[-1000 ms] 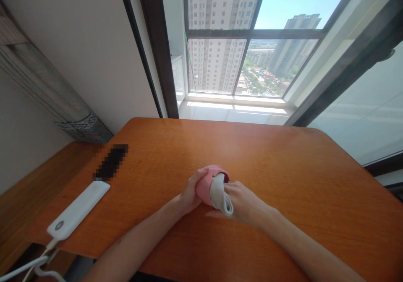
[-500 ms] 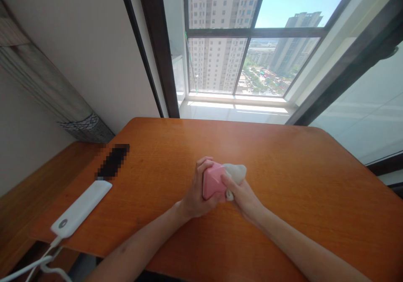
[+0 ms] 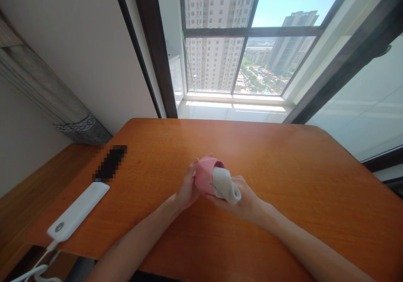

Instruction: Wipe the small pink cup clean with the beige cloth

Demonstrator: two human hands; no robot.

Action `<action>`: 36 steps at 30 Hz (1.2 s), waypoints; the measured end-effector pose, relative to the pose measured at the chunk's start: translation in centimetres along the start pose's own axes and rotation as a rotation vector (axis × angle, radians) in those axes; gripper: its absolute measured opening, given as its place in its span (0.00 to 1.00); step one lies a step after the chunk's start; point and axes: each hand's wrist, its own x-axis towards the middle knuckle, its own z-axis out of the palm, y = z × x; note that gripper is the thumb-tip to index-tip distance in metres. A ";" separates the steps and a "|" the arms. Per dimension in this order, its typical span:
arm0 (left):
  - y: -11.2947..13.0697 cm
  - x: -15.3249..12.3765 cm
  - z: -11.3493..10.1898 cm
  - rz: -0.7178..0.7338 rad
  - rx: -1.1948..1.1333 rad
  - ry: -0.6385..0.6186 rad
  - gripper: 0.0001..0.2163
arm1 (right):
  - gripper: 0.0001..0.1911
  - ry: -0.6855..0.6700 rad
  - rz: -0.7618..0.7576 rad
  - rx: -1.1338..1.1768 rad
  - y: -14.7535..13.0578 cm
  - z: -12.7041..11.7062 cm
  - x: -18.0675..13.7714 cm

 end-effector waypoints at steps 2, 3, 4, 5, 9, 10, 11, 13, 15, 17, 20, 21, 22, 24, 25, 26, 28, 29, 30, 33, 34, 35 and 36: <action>-0.2 -0.3 -0.3 0.203 0.152 -0.016 0.37 | 0.16 0.145 0.261 0.254 -0.6 -0.1 0.4; -0.3 -0.5 -0.5 0.332 0.288 -0.035 0.39 | 0.19 0.201 0.376 0.390 -0.9 -0.2 0.6; -0.5 -0.6 -0.8 0.460 0.442 -0.057 0.42 | 0.22 0.238 0.470 0.525 -1.1 -0.2 0.8; -0.8 -0.8 -1.0 0.566 0.593 -0.079 0.43 | 0.25 0.248 0.545 0.651 -1.4 -0.1 1.0; -1.6 -1.3 -1.3 0.770 0.829 -0.098 0.33 | 0.31 0.191 0.588 0.805 -1.8 0.4 0.7; -1.7 -1.4 -1.2 0.761 0.782 -0.093 0.30 | 0.31 0.144 0.523 0.750 -1.8 0.4 0.4; -1.7 -1.5 -1.1 0.716 0.700 -0.095 0.29 | 0.31 0.081 0.446 0.671 -1.6 0.4 0.2; -1.4 -1.5 -0.7 0.540 0.483 -0.116 0.27 | 0.27 -0.084 0.258 0.462 -1.2 0.1 -0.2; -0.9 -1.3 -0.3 0.297 0.306 -0.159 0.26 | 0.22 -0.235 0.015 0.208 -0.6 -0.3 -0.4; -0.2 -0.9 -0.1 0.094 0.223 -0.171 0.25 | 0.19 -0.306 -0.235 -0.033 -0.2 -0.7 -0.3; 0.2 -0.2 -0.1 -0.043 0.124 -0.098 0.25 | 0.19 -0.272 -0.369 -0.176 -0.6 -1.3 0.2; 0.2 0.0 -0.1 -0.042 0.088 -0.067 0.25 | 0.19 -0.258 -0.334 -0.151 -1.0 -1.5 0.4; 0.2 0.1 -0.1 -0.030 0.060 -0.042 0.25 | 0.18 -0.244 -0.273 -0.101 -1.4 -1.7 0.7; 0.0 0.3 -0.2 0.003 0.038 -0.008 0.24 | 0.15 -0.223 -0.127 0.015 -2.2 -2.0 1.1; 0.0 0.2 -0.1 0.021 0.033 0.006 0.24 | 0.15 -0.205 -0.064 0.069 -2.5 -2.1 1.3; -0.1 0.2 -0.1 0.034 0.026 0.015 0.24 | 0.15 -0.181 -0.011 0.118 -2.7 -2.2 1.4; -0.2 0.1 0.0 0.050 0.009 0.028 0.25 | 0.13 -0.152 0.086 0.192 -2.8 -2.5 1.5; -0.3 0.1 0.0 0.057 0.000 0.035 0.25 | 0.12 -0.147 0.126 0.211 -2.9 -2.6 1.6; -0.3 0.1 0.0 0.067 -0.007 0.043 0.26 | 0.11 -0.142 0.157 0.212 -3.0 -2.9 1.6; -0.5 0.1 0.0 0.112 -0.018 0.086 0.27 | 0.08 -0.077 0.152 0.105 -3.6 -4.2 1.4; -0.5 0.2 0.0 0.130 -0.018 0.107 0.27 | 0.08 -0.018 0.140 0.053 -3.9 -4.8 1.4; -0.6 0.2 0.1 0.148 -0.017 0.130 0.27 | 0.09 0.064 0.140 0.001 -4.1 -5.3 1.2; -0.6 0.1 0.1 0.158 -0.016 0.152 0.28 | 0.11 0.167 0.161 -0.046 -4.2 -5.8 1.1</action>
